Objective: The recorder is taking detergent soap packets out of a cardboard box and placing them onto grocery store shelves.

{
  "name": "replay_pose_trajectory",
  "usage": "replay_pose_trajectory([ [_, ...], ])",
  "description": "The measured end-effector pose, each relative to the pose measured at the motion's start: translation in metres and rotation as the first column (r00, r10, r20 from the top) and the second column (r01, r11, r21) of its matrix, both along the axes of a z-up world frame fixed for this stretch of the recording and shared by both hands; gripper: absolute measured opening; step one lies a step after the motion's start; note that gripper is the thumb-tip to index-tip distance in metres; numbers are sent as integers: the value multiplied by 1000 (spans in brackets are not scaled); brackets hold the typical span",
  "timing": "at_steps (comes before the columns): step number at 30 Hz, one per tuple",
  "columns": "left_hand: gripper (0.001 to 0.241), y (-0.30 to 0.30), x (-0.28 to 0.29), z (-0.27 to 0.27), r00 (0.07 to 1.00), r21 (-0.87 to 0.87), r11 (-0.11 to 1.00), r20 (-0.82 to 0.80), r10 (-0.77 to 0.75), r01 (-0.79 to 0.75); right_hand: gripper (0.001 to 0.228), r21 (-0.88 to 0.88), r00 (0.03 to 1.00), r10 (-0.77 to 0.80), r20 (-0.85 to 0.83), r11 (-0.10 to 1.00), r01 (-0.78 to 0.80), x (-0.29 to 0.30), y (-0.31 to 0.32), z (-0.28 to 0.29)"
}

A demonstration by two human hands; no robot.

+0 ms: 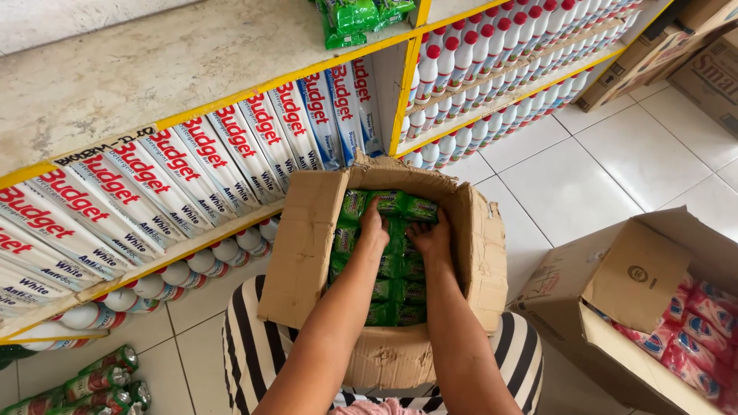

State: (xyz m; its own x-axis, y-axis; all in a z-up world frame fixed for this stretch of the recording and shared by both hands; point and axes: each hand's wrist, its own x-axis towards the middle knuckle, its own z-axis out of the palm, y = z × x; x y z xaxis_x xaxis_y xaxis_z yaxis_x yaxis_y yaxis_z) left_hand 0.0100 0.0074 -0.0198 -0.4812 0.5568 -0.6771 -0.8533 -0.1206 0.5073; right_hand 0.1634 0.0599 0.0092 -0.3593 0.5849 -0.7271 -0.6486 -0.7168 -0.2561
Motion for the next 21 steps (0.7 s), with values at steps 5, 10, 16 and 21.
replay_pose_trajectory([
  [5,44,-16,5,30,999,-25,1000,-31,14,-15,65,128,996,41,83,990,-52,-3,0,2],
  [10,50,-25,17,61,1000,90,996,-19,-7,8,55,156,1000,-24,-13,987,25,2,-9,26],
  [16,63,-32,22,102,999,225,974,36,-33,24,41,155,999,-38,-27,987,41,20,-37,93],
  [21,68,-57,36,192,994,206,974,-81,-78,93,42,188,984,-44,-171,979,76,36,-70,153],
])
